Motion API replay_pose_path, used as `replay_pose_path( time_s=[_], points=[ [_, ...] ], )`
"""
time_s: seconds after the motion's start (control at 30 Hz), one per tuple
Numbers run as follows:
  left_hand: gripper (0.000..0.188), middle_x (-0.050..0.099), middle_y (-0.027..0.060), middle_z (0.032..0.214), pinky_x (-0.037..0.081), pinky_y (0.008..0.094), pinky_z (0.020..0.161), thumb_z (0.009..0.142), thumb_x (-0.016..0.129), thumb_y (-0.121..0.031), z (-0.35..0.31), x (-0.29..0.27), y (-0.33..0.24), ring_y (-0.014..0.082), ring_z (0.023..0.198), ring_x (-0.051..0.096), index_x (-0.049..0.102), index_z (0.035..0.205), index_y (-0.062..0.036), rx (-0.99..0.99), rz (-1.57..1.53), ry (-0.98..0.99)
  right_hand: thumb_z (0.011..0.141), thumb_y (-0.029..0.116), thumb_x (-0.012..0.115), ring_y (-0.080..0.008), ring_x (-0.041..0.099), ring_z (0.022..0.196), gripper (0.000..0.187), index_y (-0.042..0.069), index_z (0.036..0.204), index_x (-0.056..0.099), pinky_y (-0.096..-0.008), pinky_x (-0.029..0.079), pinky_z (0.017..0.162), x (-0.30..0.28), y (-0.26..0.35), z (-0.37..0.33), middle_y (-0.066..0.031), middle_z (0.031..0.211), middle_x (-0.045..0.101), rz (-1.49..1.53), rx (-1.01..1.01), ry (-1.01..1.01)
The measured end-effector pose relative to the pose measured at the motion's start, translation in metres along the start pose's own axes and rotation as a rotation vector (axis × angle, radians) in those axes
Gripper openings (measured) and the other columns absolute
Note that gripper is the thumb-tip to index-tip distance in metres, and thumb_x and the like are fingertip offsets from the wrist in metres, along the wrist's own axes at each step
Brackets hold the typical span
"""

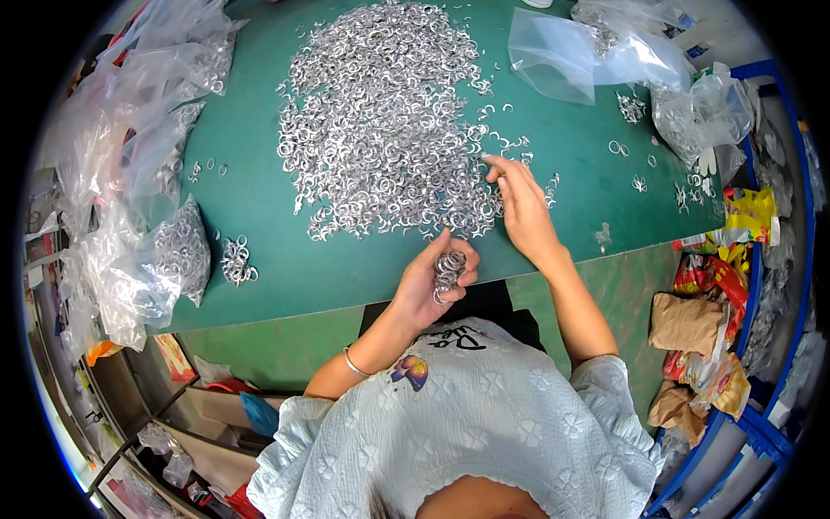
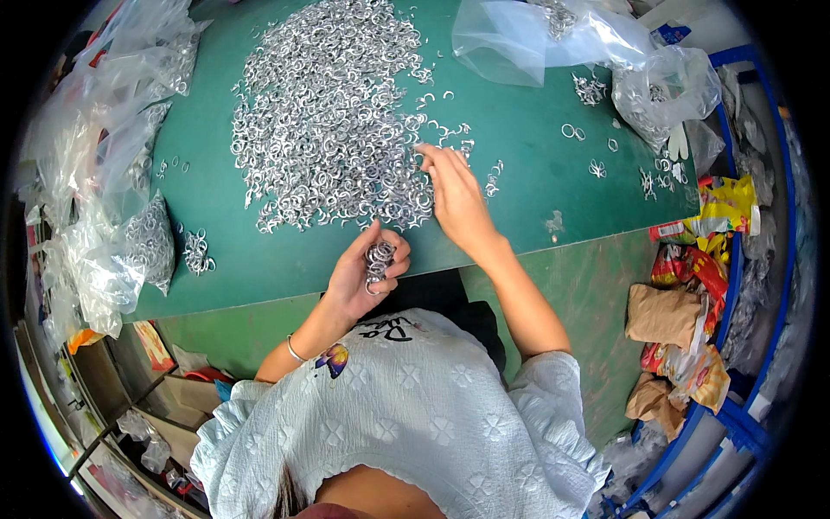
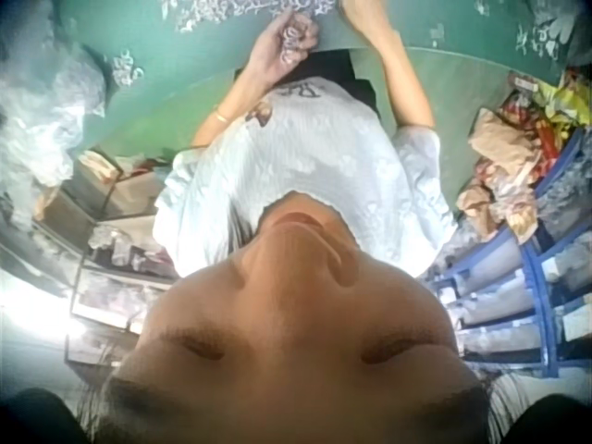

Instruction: The person sorts small crescent-shaped metal parts on a green workbench by hand, picking them up from a pile and moving them into a plastic bag or smaller groups.

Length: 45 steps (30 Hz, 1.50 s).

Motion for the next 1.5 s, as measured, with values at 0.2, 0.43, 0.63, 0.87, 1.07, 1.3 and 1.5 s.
replay_pose_path(
  time_s=[0.2, 0.43, 0.63, 0.87, 1.07, 1.3, 1.5],
  points=[
    [0.039, 0.046, 0.0077, 0.079, 0.03, 0.0163, 0.036, 0.101, 0.039, -0.035, -0.002, 0.0, -0.002, 0.0122, 0.063, 0.041, 0.058, 0.091, -0.0026, 0.007, 0.033, -0.029, 0.092, 0.0, 0.043, -0.0224, 0.052, 0.078, 0.024, 0.005, 0.11, 0.058, -0.0331, 0.042, 0.074, -0.008, 0.016, 0.008, -0.0065, 0.074, 0.054, -0.122, -0.093, -0.016],
    [0.034, 0.049, 0.005, 0.078, 0.028, 0.0157, 0.037, 0.1, 0.044, -0.03, -0.011, -0.001, -0.009, 0.0098, 0.061, 0.044, 0.057, 0.105, 0.0009, 0.052, 0.115, -0.049, 0.082, 0.007, 0.061, -0.0248, 0.053, 0.078, 0.015, 0.006, 0.097, 0.061, -0.0346, 0.043, 0.066, 0.002, 0.005, -0.006, -0.0073, 0.075, 0.054, 0.257, 0.188, 0.12],
    [0.027, 0.051, 0.0047, 0.081, 0.027, 0.0147, 0.036, 0.098, 0.048, -0.019, -0.024, -0.007, -0.025, 0.0085, 0.06, 0.043, 0.056, 0.112, 0.0027, 0.204, 0.266, -0.174, 0.073, 0.013, 0.072, -0.0271, 0.05, 0.087, 0.017, 0.006, 0.083, 0.06, -0.0376, 0.04, 0.076, 0.035, 0.033, -0.02, -0.0076, 0.086, 0.05, -0.321, -0.107, 0.192],
    [0.015, 0.054, 0.0044, 0.078, 0.033, 0.022, 0.041, 0.092, 0.056, -0.009, -0.037, -0.002, -0.062, 0.0087, 0.057, 0.047, 0.065, 0.1, 0.0006, 0.55, 0.971, -0.28, 0.087, 0.008, 0.057, -0.0151, 0.051, 0.069, 0.008, 0.003, 0.083, 0.052, -0.0267, 0.038, 0.053, 0.017, -0.004, -0.017, -0.0094, 0.088, 0.056, 0.929, 0.365, 0.119],
    [0.013, 0.057, 0.0095, 0.078, 0.044, 0.036, 0.049, 0.083, 0.064, -0.006, -0.031, 0.055, -0.091, 0.0243, 0.056, 0.056, 0.069, 0.095, -0.0063, 0.962, 2.007, -0.473, 0.092, 0.015, 0.051, -0.0122, 0.045, 0.057, 0.008, 0.008, 0.089, 0.05, -0.0222, 0.032, 0.047, 0.028, -0.011, -0.005, -0.014, 0.083, 0.058, 1.519, 0.556, -0.024],
    [0.008, 0.058, 0.0087, 0.08, 0.049, 0.04, 0.052, 0.084, 0.062, -0.011, -0.001, 0.055, -0.094, 0.0322, 0.063, 0.062, 0.066, 0.091, -0.0078, 0.851, 2.406, -0.389, 0.092, 0.013, 0.059, -0.0059, 0.036, 0.046, 0.019, 0.006, 0.077, 0.051, -0.0215, 0.026, 0.044, 0.028, -0.021, 0.011, 0.0026, 0.056, 0.05, 0.745, 0.417, -0.056],
    [0.009, 0.055, 0.0043, 0.067, 0.045, 0.0316, 0.048, 0.089, 0.06, -0.01, -0.031, 0.058, -0.12, 0.0158, 0.056, 0.058, 0.064, 0.093, -0.0031, 1.21, 1.753, -0.25, 0.079, 0.017, 0.069, -0.0273, 0.06, 0.058, 0.013, 0.007, 0.086, 0.064, -0.0372, 0.045, 0.051, 0.039, 0.029, 0.027, -0.0075, 0.07, 0.062, -0.16, -0.094, 0.046]
  ],
)
Point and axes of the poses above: each hand's wrist, its own z-axis towards the middle knuckle, its own x-axis out of the palm, y = z × x, the point moved 9 cm from there along z, towards the middle knuckle
